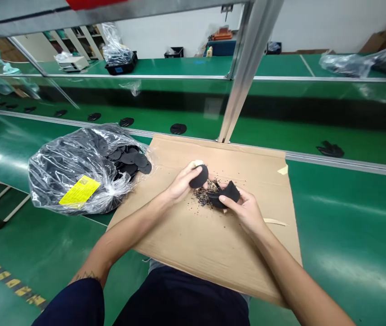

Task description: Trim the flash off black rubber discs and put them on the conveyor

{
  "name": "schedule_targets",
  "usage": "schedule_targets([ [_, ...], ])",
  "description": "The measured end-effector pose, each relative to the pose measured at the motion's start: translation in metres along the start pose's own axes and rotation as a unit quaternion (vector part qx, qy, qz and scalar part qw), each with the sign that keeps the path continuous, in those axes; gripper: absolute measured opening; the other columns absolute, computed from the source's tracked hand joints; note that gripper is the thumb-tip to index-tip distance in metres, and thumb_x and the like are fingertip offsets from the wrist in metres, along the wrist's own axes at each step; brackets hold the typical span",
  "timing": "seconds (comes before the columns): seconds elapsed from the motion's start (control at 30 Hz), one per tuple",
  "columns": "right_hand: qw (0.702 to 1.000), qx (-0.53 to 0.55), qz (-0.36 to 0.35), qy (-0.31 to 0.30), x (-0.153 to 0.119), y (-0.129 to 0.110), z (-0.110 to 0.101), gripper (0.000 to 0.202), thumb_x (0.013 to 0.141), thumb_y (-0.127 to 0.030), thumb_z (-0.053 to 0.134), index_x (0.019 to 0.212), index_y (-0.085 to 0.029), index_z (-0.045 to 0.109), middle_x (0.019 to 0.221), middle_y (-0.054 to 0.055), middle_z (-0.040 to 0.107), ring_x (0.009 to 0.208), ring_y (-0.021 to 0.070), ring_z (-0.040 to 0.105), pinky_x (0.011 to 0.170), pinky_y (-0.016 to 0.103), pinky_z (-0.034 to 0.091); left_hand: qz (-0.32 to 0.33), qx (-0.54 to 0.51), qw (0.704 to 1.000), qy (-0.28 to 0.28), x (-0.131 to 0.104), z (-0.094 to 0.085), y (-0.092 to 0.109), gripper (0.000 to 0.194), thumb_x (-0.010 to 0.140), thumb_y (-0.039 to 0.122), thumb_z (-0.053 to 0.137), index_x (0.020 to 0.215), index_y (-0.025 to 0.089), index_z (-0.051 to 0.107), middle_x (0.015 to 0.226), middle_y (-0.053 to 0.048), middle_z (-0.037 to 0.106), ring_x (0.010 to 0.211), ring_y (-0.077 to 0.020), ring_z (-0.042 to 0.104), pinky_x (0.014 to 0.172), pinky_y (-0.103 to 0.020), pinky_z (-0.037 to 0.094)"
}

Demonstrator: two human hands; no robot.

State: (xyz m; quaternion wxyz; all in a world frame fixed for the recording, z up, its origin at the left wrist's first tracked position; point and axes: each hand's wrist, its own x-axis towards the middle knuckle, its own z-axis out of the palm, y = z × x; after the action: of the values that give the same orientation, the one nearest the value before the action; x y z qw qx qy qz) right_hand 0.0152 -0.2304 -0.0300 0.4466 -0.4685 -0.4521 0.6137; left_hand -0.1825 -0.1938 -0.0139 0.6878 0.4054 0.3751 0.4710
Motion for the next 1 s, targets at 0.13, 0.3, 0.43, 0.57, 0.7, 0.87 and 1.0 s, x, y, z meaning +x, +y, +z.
schedule_targets([
  [0.13, 1.0, 0.002, 0.015, -0.004, -0.001, 0.003, 0.001, 0.051, 0.069, -0.046, 0.088, 0.111, -0.019, 0.076, 0.102, 0.007, 0.075, 0.066, 0.0126, 0.06, 0.05, 0.026, 0.052, -0.026, -0.072, 0.997, -0.01, -0.002, -0.003, -0.003, 0.041, 0.088, 0.047, 0.062, 0.118, 0.019, 0.06, 0.09, -0.005, 0.069, 0.07, -0.0123, 0.06, 0.057, -0.023, 0.044],
  [0.3, 0.999, -0.028, 0.021, -0.022, -0.005, 0.003, 0.003, 0.053, 0.075, -0.048, 0.084, 0.119, -0.021, 0.075, 0.109, 0.009, 0.076, 0.066, 0.0144, 0.062, 0.054, 0.03, 0.057, -0.022, -0.036, 0.999, 0.019, -0.004, -0.006, -0.007, 0.038, 0.088, 0.041, 0.049, 0.118, 0.022, 0.064, 0.102, -0.006, 0.065, 0.088, -0.0176, 0.061, 0.078, -0.03, 0.053],
  [0.43, 0.997, -0.056, 0.01, -0.047, -0.007, 0.003, 0.004, 0.05, 0.081, -0.051, 0.078, 0.123, -0.024, 0.074, 0.115, 0.01, 0.074, 0.077, 0.0181, 0.066, 0.06, 0.031, 0.059, -0.002, 0.02, 0.999, 0.028, -0.009, -0.009, -0.016, 0.032, 0.078, 0.034, 0.067, 0.108, 0.022, 0.064, 0.114, -0.005, 0.065, 0.107, -0.0204, 0.061, 0.095, -0.032, 0.051],
  [0.57, 0.998, -0.045, 0.017, -0.047, -0.007, 0.004, 0.004, 0.051, 0.08, -0.052, 0.08, 0.121, -0.022, 0.074, 0.112, 0.009, 0.074, 0.08, 0.0185, 0.066, 0.057, 0.028, 0.058, 0.035, 0.037, 0.998, 0.046, -0.014, -0.01, -0.026, 0.037, 0.072, 0.035, 0.083, 0.096, 0.022, 0.059, 0.096, -0.001, 0.063, 0.093, -0.0152, 0.063, 0.088, -0.027, 0.051],
  [0.7, 0.999, -0.035, 0.029, -0.02, -0.006, 0.005, 0.003, 0.052, 0.076, -0.052, 0.083, 0.117, -0.022, 0.074, 0.112, 0.007, 0.074, 0.074, 0.0161, 0.065, 0.057, 0.028, 0.057, 0.039, 0.043, 0.997, 0.05, -0.016, -0.01, -0.026, 0.051, 0.071, 0.035, 0.086, 0.113, 0.025, 0.059, 0.083, 0.002, 0.06, 0.08, -0.0128, 0.063, 0.077, -0.023, 0.052],
  [0.87, 1.0, -0.024, 0.02, -0.004, -0.005, 0.003, 0.002, 0.05, 0.075, -0.051, 0.084, 0.115, -0.022, 0.074, 0.104, 0.006, 0.074, 0.068, 0.0143, 0.062, 0.056, 0.028, 0.056, 0.063, 0.082, 0.991, 0.083, -0.014, -0.011, -0.025, 0.04, 0.074, 0.039, 0.081, 0.104, 0.022, 0.061, 0.1, -0.003, 0.067, 0.088, -0.0154, 0.067, 0.08, -0.027, 0.054],
  [1.0, 1.0, -0.013, 0.022, 0.002, -0.004, 0.002, 0.001, 0.051, 0.076, -0.05, 0.083, 0.117, -0.021, 0.074, 0.106, 0.007, 0.073, 0.068, 0.0143, 0.062, 0.057, 0.03, 0.056, 0.098, 0.058, 0.984, 0.141, -0.013, -0.012, -0.027, 0.045, 0.07, 0.039, 0.085, 0.094, 0.024, 0.051, 0.094, 0.001, 0.063, 0.082, -0.0122, 0.065, 0.078, -0.025, 0.055],
])
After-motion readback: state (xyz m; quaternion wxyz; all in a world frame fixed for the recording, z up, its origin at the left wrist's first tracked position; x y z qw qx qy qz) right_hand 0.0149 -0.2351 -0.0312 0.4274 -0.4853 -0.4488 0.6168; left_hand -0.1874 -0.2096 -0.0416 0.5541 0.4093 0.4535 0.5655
